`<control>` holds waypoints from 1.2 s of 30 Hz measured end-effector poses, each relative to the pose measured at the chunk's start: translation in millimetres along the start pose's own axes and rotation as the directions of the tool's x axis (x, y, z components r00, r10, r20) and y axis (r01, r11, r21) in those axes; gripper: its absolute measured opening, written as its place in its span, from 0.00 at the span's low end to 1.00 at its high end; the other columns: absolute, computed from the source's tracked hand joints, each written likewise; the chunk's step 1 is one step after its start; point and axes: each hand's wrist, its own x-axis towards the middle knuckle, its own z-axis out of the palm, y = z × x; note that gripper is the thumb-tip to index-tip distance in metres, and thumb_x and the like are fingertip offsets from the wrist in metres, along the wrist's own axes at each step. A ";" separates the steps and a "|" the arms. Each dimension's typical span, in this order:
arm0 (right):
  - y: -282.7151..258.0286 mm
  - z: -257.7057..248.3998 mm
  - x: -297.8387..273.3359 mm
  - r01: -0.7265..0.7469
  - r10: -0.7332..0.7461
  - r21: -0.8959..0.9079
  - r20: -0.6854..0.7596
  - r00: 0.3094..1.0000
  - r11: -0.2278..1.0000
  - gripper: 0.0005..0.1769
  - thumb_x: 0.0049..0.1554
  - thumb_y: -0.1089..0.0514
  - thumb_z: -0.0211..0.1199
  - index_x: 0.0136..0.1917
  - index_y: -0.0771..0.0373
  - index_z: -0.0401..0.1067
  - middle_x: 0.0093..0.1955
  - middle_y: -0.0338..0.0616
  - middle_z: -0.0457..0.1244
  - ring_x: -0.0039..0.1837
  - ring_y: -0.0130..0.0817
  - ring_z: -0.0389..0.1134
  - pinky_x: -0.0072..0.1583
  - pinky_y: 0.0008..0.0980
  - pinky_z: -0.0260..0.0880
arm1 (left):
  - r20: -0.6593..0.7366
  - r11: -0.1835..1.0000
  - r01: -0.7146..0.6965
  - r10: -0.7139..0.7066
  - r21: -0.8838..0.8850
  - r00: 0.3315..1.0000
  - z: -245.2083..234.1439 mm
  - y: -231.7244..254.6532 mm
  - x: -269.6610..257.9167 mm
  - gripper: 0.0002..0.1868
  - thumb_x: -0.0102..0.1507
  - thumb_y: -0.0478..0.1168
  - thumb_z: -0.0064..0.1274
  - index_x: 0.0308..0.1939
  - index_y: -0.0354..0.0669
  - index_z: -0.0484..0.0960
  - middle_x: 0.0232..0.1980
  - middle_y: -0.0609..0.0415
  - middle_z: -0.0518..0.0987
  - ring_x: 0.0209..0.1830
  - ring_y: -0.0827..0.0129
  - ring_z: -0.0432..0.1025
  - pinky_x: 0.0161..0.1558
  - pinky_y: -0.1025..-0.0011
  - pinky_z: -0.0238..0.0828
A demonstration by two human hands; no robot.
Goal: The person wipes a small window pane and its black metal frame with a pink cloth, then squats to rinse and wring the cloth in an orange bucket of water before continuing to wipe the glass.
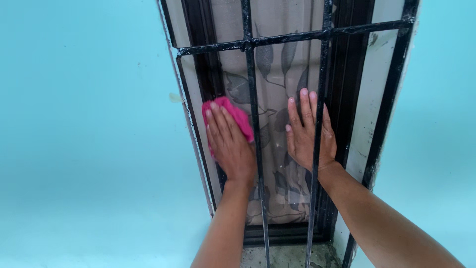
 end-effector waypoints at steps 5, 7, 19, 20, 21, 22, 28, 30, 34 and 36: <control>0.2 1.0 1.5 -0.014 0.014 -0.029 0.014 1.000 0.999 0.36 0.66 0.51 0.44 0.84 0.63 0.47 0.87 0.60 0.35 0.87 0.51 0.33 0.81 0.54 0.35 | -0.076 0.925 -0.029 0.062 0.378 0.995 9.3 3.5 98.6 0.40 0.68 0.32 0.52 0.81 0.31 0.51 0.85 0.39 0.46 0.85 0.48 0.42 0.84 0.55 0.40; 0.5 0.6 -0.2 -0.005 0.005 -0.005 -0.002 1.000 1.000 0.35 0.67 0.51 0.43 0.84 0.64 0.48 0.87 0.60 0.35 0.87 0.51 0.33 0.82 0.54 0.36 | -0.103 0.931 -0.046 0.089 0.361 0.991 5.9 6.6 145.3 0.37 0.70 0.35 0.49 0.80 0.29 0.52 0.85 0.38 0.47 0.85 0.47 0.43 0.84 0.54 0.40; 0.9 -7.3 -0.3 0.005 -0.005 0.019 -0.012 1.000 1.000 0.35 0.68 0.51 0.44 0.84 0.65 0.50 0.87 0.61 0.37 0.87 0.52 0.35 0.82 0.54 0.36 | 0.027 0.986 -0.059 0.055 0.159 0.998 -13.8 2.1 31.3 0.43 0.62 0.34 0.53 0.78 0.26 0.52 0.83 0.39 0.45 0.84 0.46 0.42 0.81 0.53 0.41; 1.1 -7.4 0.0 0.004 -0.004 0.034 -0.015 1.000 0.999 0.35 0.68 0.51 0.44 0.84 0.65 0.49 0.87 0.61 0.37 0.87 0.52 0.35 0.82 0.54 0.36 | 0.020 0.981 -0.082 0.080 0.176 0.997 -11.8 -1.2 15.3 0.41 0.64 0.33 0.52 0.79 0.26 0.52 0.84 0.39 0.45 0.84 0.46 0.41 0.81 0.53 0.41; 0.0 -7.0 0.3 0.002 -0.001 0.028 -0.005 1.000 1.000 0.35 0.68 0.51 0.43 0.84 0.64 0.49 0.87 0.61 0.37 0.87 0.52 0.34 0.82 0.55 0.36 | 0.074 0.977 -0.060 0.046 0.206 0.996 -8.9 -3.2 -1.5 0.41 0.64 0.33 0.51 0.79 0.26 0.52 0.84 0.40 0.45 0.84 0.46 0.42 0.80 0.54 0.41; -0.7 -6.7 0.8 -0.003 0.003 0.019 0.003 1.000 1.000 0.35 0.67 0.50 0.43 0.84 0.64 0.48 0.86 0.61 0.36 0.87 0.52 0.34 0.82 0.55 0.36 | 0.125 0.971 -0.042 0.013 0.235 0.992 -5.6 -4.9 -17.2 0.41 0.64 0.33 0.51 0.78 0.26 0.52 0.84 0.41 0.45 0.84 0.47 0.42 0.80 0.55 0.41; -1.9 -6.2 0.1 -0.012 0.011 0.029 0.030 0.999 1.000 0.36 0.67 0.51 0.41 0.85 0.64 0.44 0.87 0.60 0.33 0.87 0.52 0.31 0.81 0.56 0.35 | 0.441 0.945 -0.111 -0.037 0.307 0.897 4.3 -22.3 -108.2 0.38 0.63 0.34 0.44 0.76 0.27 0.50 0.83 0.38 0.42 0.83 0.44 0.39 0.79 0.53 0.37; -2.5 -6.3 0.6 -0.021 0.021 0.019 0.044 0.999 1.000 0.37 0.66 0.50 0.41 0.85 0.63 0.44 0.87 0.60 0.33 0.87 0.52 0.30 0.81 0.57 0.35 | 0.521 0.935 -0.168 -0.021 0.312 0.853 7.5 -26.1 -130.2 0.38 0.63 0.35 0.41 0.76 0.29 0.49 0.83 0.39 0.41 0.82 0.48 0.39 0.78 0.53 0.32; -2.1 -4.0 1.8 -0.036 0.035 0.014 0.055 0.998 0.999 0.37 0.66 0.50 0.41 0.85 0.63 0.43 0.87 0.59 0.32 0.87 0.50 0.29 0.81 0.57 0.35 | 0.526 0.912 -0.206 -0.012 0.354 0.851 16.7 -28.7 -140.9 0.38 0.63 0.37 0.37 0.78 0.31 0.49 0.83 0.41 0.41 0.83 0.51 0.38 0.77 0.54 0.27; -2.0 -2.7 1.6 -0.034 0.033 0.008 0.053 0.998 0.999 0.37 0.66 0.50 0.41 0.85 0.63 0.43 0.87 0.59 0.31 0.87 0.50 0.28 0.81 0.56 0.34 | 0.493 0.936 -0.181 0.009 0.302 0.870 15.6 -23.7 -125.6 0.38 0.63 0.36 0.39 0.78 0.30 0.48 0.83 0.41 0.41 0.82 0.52 0.38 0.77 0.54 0.28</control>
